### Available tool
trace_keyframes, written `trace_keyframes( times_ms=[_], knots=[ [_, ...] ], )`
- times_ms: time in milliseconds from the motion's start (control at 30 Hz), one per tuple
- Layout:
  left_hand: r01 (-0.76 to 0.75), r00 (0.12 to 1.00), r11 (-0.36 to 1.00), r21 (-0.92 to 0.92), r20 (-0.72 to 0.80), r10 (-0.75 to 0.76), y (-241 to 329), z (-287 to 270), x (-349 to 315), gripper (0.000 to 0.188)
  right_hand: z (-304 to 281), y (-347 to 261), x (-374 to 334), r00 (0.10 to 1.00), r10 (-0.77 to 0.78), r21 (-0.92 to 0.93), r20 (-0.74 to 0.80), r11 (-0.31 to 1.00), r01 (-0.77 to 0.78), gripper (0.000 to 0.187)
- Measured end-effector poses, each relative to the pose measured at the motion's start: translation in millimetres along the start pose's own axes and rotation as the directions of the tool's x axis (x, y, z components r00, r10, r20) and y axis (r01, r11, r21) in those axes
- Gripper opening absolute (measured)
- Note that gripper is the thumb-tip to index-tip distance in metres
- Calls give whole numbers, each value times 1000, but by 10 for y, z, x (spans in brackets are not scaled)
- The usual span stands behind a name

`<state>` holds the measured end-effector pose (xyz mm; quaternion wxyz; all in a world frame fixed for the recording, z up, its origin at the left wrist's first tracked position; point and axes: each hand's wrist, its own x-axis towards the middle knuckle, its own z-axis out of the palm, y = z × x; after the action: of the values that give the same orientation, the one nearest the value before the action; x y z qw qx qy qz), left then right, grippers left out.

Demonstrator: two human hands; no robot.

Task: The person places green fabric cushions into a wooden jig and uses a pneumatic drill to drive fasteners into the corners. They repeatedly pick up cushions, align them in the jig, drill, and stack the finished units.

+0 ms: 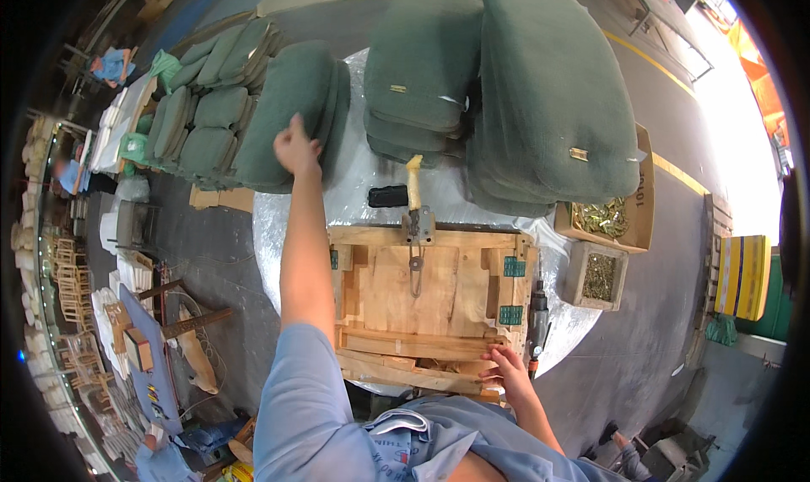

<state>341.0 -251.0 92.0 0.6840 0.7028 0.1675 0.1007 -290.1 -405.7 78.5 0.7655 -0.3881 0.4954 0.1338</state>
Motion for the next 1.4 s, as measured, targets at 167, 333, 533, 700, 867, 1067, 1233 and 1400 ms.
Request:
trace_keyframes(
  times_ms=[167,333,533,700,867,1067,1233,1400],
  knots=[
    [213,896,942,-260,-333,-294,-773,-919,326,72,107,54,125,997,55,-129,47,990,-48,46],
    [361,904,808,-465,-39,-426,-585,-1173,760,84,191,34,130,995,-11,-200,95,979,30,46],
    [288,950,712,-641,97,-297,143,-848,630,89,188,240,21,882,-287,-740,373,482,470,54],
    [208,964,625,-752,50,-261,808,-657,13,59,596,471,-54,848,-231,-878,478,-169,449,64],
    [335,934,296,-894,276,-225,763,-1795,-712,56,685,420,-202,858,-168,-852,486,-311,421,63],
    [272,962,238,-932,262,-75,696,-3817,-1455,52,1261,624,-618,892,-98,-892,441,60,448,65],
    [101,992,197,-975,84,-94,505,-5528,-1966,57,2560,1101,-70,879,-252,-655,406,590,472,64],
    [-48,979,274,-960,-100,-177,150,-6922,-2228,67,4061,1816,760,969,-213,-441,128,862,248,80]
  ],
)
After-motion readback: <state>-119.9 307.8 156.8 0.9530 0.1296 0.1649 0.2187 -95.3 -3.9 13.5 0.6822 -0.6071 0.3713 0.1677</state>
